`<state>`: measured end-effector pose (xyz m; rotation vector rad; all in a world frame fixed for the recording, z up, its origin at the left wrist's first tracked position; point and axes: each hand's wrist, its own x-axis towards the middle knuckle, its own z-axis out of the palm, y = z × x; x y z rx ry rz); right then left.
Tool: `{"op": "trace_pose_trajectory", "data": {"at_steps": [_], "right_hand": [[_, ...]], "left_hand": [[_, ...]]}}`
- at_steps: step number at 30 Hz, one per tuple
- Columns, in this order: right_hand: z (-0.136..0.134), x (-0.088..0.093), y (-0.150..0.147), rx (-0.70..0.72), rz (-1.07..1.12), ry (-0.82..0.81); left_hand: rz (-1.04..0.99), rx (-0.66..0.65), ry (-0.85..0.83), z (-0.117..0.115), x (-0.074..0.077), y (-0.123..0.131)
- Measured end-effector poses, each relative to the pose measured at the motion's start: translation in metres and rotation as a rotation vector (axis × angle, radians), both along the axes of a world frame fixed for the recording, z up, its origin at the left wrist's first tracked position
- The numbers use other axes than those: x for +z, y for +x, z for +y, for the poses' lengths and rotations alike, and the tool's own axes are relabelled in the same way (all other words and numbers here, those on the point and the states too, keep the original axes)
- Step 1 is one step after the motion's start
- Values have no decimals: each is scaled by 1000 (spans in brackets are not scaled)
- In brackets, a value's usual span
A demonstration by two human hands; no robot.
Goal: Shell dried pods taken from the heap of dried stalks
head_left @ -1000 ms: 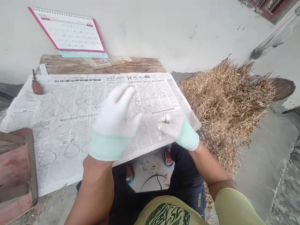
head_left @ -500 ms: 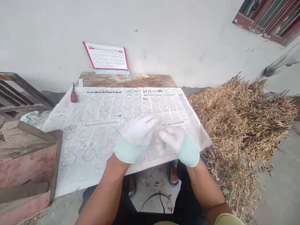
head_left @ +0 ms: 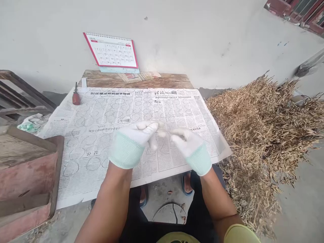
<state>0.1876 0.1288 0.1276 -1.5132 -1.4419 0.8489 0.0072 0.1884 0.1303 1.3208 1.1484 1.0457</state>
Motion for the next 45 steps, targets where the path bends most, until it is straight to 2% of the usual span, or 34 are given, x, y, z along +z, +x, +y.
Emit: {"op": "trace_pose_trajectory", "data": {"at_steps": [7, 11, 14, 19, 23, 31, 38, 45], "right_hand": [[6, -5, 3, 98, 129, -116], [7, -3, 0, 89, 291, -140], [8, -3, -1, 79, 321, -134], [10, -11, -3, 96, 358, -82], [10, -15, -2, 110, 362, -93], [13, -22, 3, 169, 434, -156], [16, -26, 7, 191, 496, -182], [17, -32, 9, 248, 500, -143]], "left_hand": [[-22, -75, -42, -3, -1, 5], [-100, -154, -68, 2, -8, 1], [-118, -214, -68, 10, -13, -1], [-46, -173, -35, 14, -15, 1], [-20, -198, -38, 14, -18, 3], [-59, -180, -54, 13, -21, 13], [-135, -176, -85, 14, -29, 16], [-113, -171, -72, 15, -28, 22]]}}
